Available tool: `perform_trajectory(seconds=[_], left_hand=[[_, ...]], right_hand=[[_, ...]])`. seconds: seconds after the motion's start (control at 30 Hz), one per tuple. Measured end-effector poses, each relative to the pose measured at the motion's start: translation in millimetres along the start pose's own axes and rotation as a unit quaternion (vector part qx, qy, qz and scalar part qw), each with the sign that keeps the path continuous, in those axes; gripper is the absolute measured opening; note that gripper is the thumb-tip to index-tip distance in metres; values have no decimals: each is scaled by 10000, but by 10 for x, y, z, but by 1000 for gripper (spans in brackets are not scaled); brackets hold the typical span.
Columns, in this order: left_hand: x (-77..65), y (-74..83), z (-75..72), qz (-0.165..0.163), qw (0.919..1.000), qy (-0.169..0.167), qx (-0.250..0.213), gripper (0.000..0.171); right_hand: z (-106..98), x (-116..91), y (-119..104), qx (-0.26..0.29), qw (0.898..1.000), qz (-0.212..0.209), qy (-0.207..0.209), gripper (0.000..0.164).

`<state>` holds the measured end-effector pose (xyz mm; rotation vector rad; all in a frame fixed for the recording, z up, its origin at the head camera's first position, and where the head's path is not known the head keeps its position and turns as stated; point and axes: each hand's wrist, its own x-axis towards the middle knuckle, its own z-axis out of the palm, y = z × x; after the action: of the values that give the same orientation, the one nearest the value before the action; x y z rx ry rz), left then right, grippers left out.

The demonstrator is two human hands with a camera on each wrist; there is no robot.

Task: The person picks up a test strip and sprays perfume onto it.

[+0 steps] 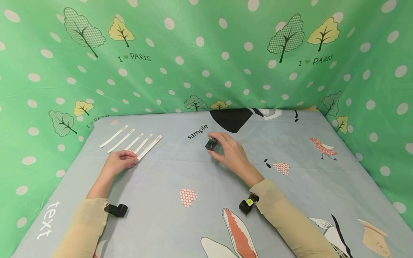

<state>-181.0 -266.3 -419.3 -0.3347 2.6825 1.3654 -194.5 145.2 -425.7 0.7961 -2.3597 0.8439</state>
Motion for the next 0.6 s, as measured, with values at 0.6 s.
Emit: perform_trajectory(seconds=[0.6], left_hand=[[-10,-44,-13,25,9998,182,125,30]], right_hand=[[17,34,10,22,9999,150,30,60]])
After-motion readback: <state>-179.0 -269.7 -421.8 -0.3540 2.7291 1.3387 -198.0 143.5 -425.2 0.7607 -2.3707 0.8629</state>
